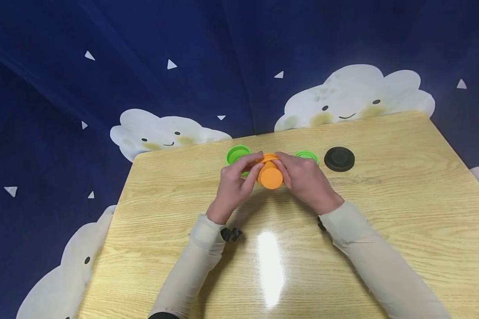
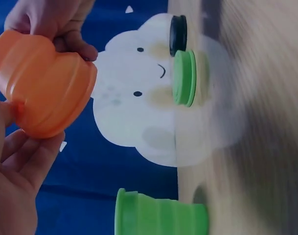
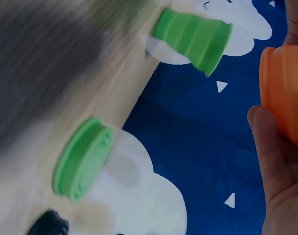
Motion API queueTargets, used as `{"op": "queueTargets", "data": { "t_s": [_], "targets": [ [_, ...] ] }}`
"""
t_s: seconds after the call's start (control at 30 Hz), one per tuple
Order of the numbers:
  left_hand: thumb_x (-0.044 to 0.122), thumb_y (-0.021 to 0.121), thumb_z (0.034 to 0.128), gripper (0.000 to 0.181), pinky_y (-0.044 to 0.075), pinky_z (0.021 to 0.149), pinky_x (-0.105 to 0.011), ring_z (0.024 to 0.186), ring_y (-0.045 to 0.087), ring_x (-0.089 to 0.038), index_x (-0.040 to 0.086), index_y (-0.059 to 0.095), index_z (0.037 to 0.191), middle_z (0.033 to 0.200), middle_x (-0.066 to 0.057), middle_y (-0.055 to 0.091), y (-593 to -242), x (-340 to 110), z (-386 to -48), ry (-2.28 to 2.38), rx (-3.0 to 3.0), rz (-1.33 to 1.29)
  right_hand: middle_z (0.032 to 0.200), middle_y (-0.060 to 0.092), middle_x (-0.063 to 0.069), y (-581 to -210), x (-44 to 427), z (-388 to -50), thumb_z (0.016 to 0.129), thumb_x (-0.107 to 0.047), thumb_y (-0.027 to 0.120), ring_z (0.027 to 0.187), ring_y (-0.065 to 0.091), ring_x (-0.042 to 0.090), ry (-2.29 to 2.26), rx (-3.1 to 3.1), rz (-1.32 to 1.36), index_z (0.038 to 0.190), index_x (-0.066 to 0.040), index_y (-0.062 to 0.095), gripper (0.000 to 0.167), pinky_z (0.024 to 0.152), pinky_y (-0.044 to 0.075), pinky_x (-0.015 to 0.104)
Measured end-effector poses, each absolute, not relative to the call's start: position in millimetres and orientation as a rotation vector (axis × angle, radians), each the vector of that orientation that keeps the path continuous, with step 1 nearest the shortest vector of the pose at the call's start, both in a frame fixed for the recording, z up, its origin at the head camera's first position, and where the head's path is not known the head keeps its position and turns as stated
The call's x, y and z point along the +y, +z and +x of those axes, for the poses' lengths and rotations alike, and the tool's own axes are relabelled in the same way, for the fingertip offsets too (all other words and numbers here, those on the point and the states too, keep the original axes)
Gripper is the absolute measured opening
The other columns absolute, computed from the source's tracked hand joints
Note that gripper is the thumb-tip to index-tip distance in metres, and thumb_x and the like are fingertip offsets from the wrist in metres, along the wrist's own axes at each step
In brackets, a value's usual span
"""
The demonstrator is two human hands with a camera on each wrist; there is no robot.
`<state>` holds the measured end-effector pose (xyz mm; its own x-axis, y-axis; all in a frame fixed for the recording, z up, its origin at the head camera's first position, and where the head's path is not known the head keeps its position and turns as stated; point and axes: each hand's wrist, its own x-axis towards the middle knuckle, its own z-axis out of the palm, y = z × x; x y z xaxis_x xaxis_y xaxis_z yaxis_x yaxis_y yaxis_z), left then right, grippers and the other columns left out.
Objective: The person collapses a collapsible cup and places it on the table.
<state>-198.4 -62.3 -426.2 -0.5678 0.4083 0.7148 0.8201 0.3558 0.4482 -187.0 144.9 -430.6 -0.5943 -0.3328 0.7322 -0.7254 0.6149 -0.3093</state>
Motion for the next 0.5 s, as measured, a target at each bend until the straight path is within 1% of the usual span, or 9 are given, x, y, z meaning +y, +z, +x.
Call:
{"op": "queueTargets", "data": {
  "t_s": [0.07, 0.13, 0.2, 0.23, 0.37, 0.43, 0.5],
  "targets": [
    [0.005, 0.067, 0.0966, 0.017, 0.054, 0.091, -0.024, 0.115, 0.065, -0.018, -0.003, 0.069, 0.111, 0.117, -0.016, 0.071, -427, -64, -197, -1.282, -2.101, -1.071, 0.094, 0.073, 0.020, -432, 145, -187, 0.098, -0.006, 0.065, 0.083, 0.072, 0.036, 0.881, -2.225, 0.775, 0.111, 0.006, 0.068, 0.018, 0.069, 0.060, 0.051],
    [0.001, 0.069, 0.0938, 0.013, 0.055, 0.090, -0.028, 0.119, 0.063, -0.021, -0.004, 0.072, 0.106, 0.117, -0.017, 0.071, -428, -66, -196, -1.402, -2.063, -1.079, 0.097, 0.073, 0.021, -433, 144, -187, 0.093, 0.000, 0.068, 0.085, 0.072, 0.037, 0.937, -2.242, 0.718, 0.110, 0.006, 0.070, 0.017, 0.071, 0.060, 0.052],
    [-0.003, 0.073, 0.0890, 0.012, 0.056, 0.090, -0.031, 0.120, 0.063, -0.025, -0.006, 0.073, 0.101, 0.118, -0.019, 0.070, -429, -67, -193, -1.492, -2.036, -1.076, 0.097, 0.073, 0.022, -432, 144, -186, 0.092, 0.003, 0.069, 0.085, 0.072, 0.038, 0.978, -2.252, 0.668, 0.108, 0.007, 0.071, 0.017, 0.071, 0.060, 0.053],
    [-0.006, 0.075, 0.0861, 0.012, 0.055, 0.092, -0.033, 0.120, 0.062, -0.027, -0.006, 0.074, 0.098, 0.119, -0.021, 0.069, -429, -67, -191, -1.530, -2.025, -1.072, 0.096, 0.073, 0.022, -432, 144, -186, 0.092, 0.003, 0.068, 0.083, 0.073, 0.038, 1.002, -2.256, 0.643, 0.108, 0.007, 0.071, 0.016, 0.070, 0.060, 0.053],
    [-0.015, 0.082, 0.0716, 0.023, 0.054, 0.096, -0.040, 0.117, 0.063, -0.036, -0.012, 0.074, 0.093, 0.122, -0.029, 0.064, -422, -66, -182, -1.598, -1.984, -1.072, 0.093, 0.074, 0.020, -429, 143, -185, 0.090, 0.006, 0.069, 0.080, 0.073, 0.035, 1.116, -2.273, 0.526, 0.107, 0.007, 0.072, 0.017, 0.070, 0.059, 0.052],
    [-0.018, 0.084, 0.0673, 0.027, 0.054, 0.095, -0.043, 0.115, 0.063, -0.039, -0.015, 0.073, 0.093, 0.122, -0.033, 0.062, -417, -64, -177, -1.601, -1.954, -1.074, 0.093, 0.074, 0.020, -428, 143, -185, 0.089, 0.007, 0.070, 0.080, 0.073, 0.034, 1.170, -2.275, 0.480, 0.107, 0.007, 0.073, 0.019, 0.072, 0.059, 0.051],
    [-0.019, 0.084, 0.0663, 0.028, 0.055, 0.092, -0.045, 0.113, 0.064, -0.041, -0.017, 0.073, 0.092, 0.121, -0.035, 0.061, -415, -61, -175, -1.579, -1.923, -1.068, 0.093, 0.074, 0.020, -428, 142, -185, 0.088, 0.008, 0.069, 0.080, 0.074, 0.033, 1.193, -2.275, 0.454, 0.108, 0.007, 0.073, 0.020, 0.073, 0.059, 0.051]
  ]
}}
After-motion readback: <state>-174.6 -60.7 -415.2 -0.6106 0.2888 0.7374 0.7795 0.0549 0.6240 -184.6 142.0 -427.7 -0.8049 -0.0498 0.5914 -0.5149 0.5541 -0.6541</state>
